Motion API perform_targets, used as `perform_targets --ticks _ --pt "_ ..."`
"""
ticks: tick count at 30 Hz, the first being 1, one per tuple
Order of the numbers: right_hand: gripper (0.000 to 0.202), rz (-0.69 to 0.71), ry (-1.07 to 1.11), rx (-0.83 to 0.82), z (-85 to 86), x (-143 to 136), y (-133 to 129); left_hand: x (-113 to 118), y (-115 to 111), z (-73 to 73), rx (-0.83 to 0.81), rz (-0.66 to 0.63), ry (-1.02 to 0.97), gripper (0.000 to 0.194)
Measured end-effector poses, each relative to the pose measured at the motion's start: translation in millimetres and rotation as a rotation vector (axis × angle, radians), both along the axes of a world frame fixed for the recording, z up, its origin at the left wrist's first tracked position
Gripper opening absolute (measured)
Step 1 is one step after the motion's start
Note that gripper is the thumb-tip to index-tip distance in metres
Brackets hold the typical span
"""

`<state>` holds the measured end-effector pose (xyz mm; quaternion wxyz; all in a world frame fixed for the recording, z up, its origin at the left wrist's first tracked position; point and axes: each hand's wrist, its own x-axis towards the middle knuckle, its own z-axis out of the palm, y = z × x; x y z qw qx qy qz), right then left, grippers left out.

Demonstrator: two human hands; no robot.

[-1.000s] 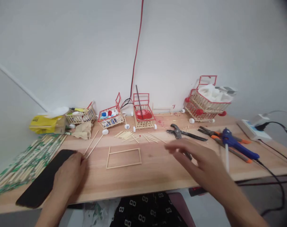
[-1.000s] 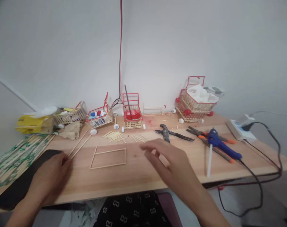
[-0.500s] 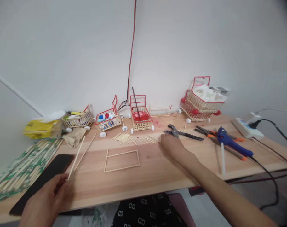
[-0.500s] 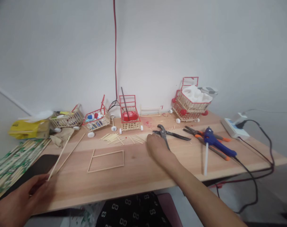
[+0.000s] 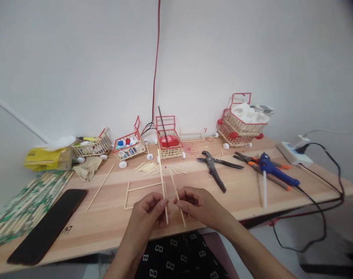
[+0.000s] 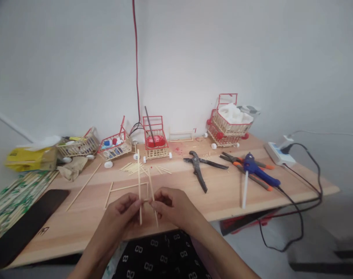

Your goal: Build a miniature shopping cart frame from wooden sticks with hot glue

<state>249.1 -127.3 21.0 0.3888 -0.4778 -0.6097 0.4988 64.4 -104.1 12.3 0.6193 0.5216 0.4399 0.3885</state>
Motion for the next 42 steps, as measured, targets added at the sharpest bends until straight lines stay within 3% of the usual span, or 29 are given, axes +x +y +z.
perform_targets --ticks 4,9,13,19,22,26,28,30,36,40,42 --pt "0.013 -0.067 0.045 0.008 -1.0 9.0 2.7 24.2 12.2 2.2 -0.009 -0.037 -0.077 0.026" --pt "0.010 -0.142 0.042 0.057 -1.9 18.7 5.5 36.3 15.0 8.0 0.071 -0.119 0.108 0.027" --pt "0.013 -0.112 0.068 0.051 1.5 23.6 5.2 41.0 16.0 13.3 0.148 -0.158 0.190 0.029" --pt "0.026 -0.059 0.176 -0.039 4.1 37.8 5.4 52.1 17.4 16.9 0.127 -0.225 0.175 0.027" --pt "0.025 -0.081 0.082 -0.002 10.3 43.4 6.6 59.5 20.9 20.3 0.160 -0.269 0.194 0.024" --pt "0.020 -0.333 -0.285 0.295 18.2 52.1 9.4 64.3 36.9 27.6 0.267 -0.195 0.181 0.018" --pt "0.017 -0.415 -0.456 0.460 15.3 56.4 11.0 65.5 47.0 29.7 0.307 -0.127 0.173 0.025" --pt "0.016 -0.407 -0.535 0.524 6.6 59.3 12.6 68.3 55.2 29.5 0.351 -0.117 0.176 0.032" --pt "0.017 -0.346 -0.544 0.493 -22.8 60.7 16.3 89.1 63.3 25.1 0.519 -0.202 0.240 0.032" --pt "0.017 -0.340 -0.523 0.490 -26.3 60.5 18.1 100.7 63.5 27.5 0.633 -0.257 0.273 0.012" --pt "0.017 -0.349 -0.519 0.497 -26.1 60.1 18.9 103.5 64.0 28.4 0.704 -0.256 0.303 0.015"
